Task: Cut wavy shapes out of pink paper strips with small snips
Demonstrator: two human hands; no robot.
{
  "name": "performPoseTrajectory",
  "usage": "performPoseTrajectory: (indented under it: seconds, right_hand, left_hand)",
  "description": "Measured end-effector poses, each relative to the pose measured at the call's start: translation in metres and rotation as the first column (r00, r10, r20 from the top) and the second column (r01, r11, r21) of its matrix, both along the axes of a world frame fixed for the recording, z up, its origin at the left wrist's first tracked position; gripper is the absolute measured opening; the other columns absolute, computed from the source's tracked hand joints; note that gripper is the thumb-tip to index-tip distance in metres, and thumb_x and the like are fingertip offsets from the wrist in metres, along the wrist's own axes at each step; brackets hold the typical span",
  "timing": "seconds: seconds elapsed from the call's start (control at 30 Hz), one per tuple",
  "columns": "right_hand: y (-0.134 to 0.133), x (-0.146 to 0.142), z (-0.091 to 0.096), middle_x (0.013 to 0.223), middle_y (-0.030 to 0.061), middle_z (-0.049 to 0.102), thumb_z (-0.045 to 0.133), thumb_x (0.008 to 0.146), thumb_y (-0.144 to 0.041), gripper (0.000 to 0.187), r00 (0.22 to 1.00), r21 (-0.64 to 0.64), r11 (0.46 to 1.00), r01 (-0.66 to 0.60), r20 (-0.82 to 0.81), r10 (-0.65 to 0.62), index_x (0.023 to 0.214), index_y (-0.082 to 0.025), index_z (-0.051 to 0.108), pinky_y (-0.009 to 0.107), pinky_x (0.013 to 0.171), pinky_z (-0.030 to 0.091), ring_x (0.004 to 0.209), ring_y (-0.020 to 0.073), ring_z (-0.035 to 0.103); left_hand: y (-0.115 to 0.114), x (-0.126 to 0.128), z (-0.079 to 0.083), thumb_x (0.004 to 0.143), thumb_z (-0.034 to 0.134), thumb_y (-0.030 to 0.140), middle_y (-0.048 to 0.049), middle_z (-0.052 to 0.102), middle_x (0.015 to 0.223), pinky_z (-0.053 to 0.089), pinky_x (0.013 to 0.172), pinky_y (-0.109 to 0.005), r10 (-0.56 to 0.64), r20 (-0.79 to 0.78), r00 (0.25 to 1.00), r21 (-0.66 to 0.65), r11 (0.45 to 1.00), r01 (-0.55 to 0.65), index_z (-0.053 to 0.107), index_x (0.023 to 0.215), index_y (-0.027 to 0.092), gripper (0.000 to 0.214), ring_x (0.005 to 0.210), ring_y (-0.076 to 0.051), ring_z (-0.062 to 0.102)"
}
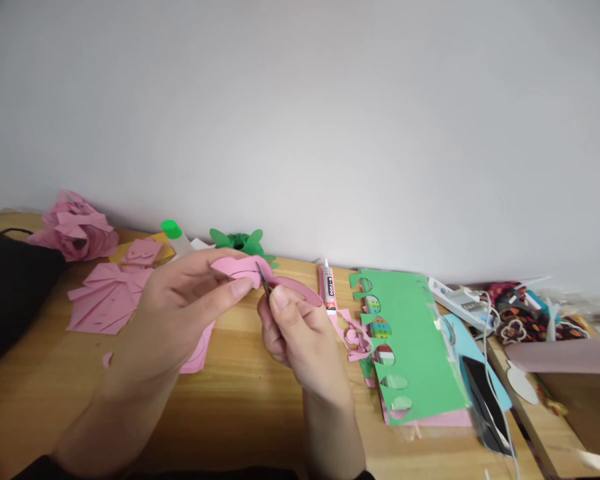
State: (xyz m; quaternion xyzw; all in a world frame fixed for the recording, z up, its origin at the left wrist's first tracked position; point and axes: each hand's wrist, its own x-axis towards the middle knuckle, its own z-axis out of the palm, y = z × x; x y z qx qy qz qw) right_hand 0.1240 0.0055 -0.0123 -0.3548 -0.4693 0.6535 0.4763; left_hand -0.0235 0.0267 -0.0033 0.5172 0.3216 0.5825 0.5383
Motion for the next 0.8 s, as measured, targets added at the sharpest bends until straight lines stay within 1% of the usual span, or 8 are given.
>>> performPoseTrajectory:
  seconds: [0.13,0.3,0.43,0.53,0.63,0.7,0.8]
  right_hand:
    - [0.0004,0.0001,0.0011,0.045,-0.0102,0.028,0.051,0.095,-0.057,0.047,1.000,-0.002,1.000,0.003,0.010,-0.003,0.066,-0.021,0.048,0.022,0.035,0.012,0.037,0.0057,0.014]
    - [0.0005,-0.0006,0.0013,0.046,-0.0102,0.027,0.051,0.096,-0.057,0.045,1.000,0.007,1.000,-0.004,0.011,0.003,0.068,-0.021,0.050,0.023,0.034,0.012,0.037,0.0063,0.014]
    - [0.0003,0.0009,-0.0005,0.046,-0.0102,0.027,0.049,0.096,-0.057,0.046,1.000,0.020,1.000,-0.023,-0.003,0.023,0.068,-0.021,0.048,0.023,0.035,0.011,0.037,0.0062,0.014]
    - [0.0000,0.0016,-0.0007,0.045,-0.0099,0.027,0.047,0.097,-0.058,0.048,1.000,0.030,0.999,-0.017,0.018,0.017,0.067,-0.021,0.048,0.023,0.035,0.011,0.038,0.0063,0.014]
    - [-0.0001,0.0005,0.0001,0.045,-0.0103,0.027,0.049,0.096,-0.059,0.047,0.999,0.009,1.000,-0.019,0.027,0.018,0.068,-0.021,0.048,0.022,0.035,0.011,0.037,0.0061,0.014]
    - [0.0000,-0.0002,0.0007,0.044,-0.0108,0.028,0.050,0.094,-0.061,0.047,0.999,-0.013,1.000,-0.026,0.030,0.026,0.070,-0.021,0.049,0.021,0.034,0.011,0.036,0.0056,0.013]
    - [-0.0002,0.0017,0.0019,0.043,-0.0105,0.029,0.048,0.093,-0.063,0.049,0.993,-0.063,0.995,-0.074,0.089,0.080,0.070,-0.020,0.051,0.021,0.033,0.011,0.036,0.0057,0.015]
  left_hand:
    - [-0.0011,-0.0007,0.0021,0.086,0.067,0.018,0.0015,0.069,0.076,0.052,0.074,-0.028,0.014,-0.034,0.999,0.002,1.000,-0.014,0.076,0.087,0.026,0.012,0.080,-0.015,0.064]
    - [-0.0012,-0.0014,0.0041,0.084,0.068,0.020,-0.0017,0.073,0.085,0.053,0.075,-0.030,0.044,-0.062,0.997,-0.001,0.999,-0.044,0.074,0.082,0.023,0.007,0.086,-0.017,0.066]
    - [0.0004,-0.0016,0.0018,0.084,0.068,0.020,-0.0017,0.073,0.084,0.053,0.077,-0.030,0.051,-0.049,0.997,0.000,0.999,-0.051,0.073,0.079,0.022,0.007,0.087,-0.017,0.066]
    - [0.0008,-0.0017,0.0012,0.084,0.068,0.020,-0.0018,0.073,0.083,0.053,0.079,-0.030,0.042,-0.043,0.998,-0.011,0.999,-0.042,0.072,0.077,0.021,0.009,0.087,-0.017,0.066]
    - [0.0012,-0.0007,0.0021,0.083,0.069,0.019,-0.0008,0.072,0.080,0.053,0.076,-0.028,0.037,-0.034,0.999,-0.031,0.999,-0.038,0.072,0.074,0.021,0.009,0.083,-0.016,0.066]
    - [0.0023,0.0002,0.0020,0.082,0.071,0.018,0.0010,0.070,0.076,0.053,0.072,-0.026,0.068,-0.002,0.998,-0.051,0.996,-0.068,0.071,0.075,0.021,0.007,0.078,-0.014,0.066]
    - [0.0053,0.0002,-0.0005,0.082,0.071,0.019,0.0029,0.069,0.074,0.053,0.072,-0.024,0.158,0.063,0.985,-0.063,0.986,-0.154,0.070,0.077,0.021,0.006,0.076,-0.013,0.066]
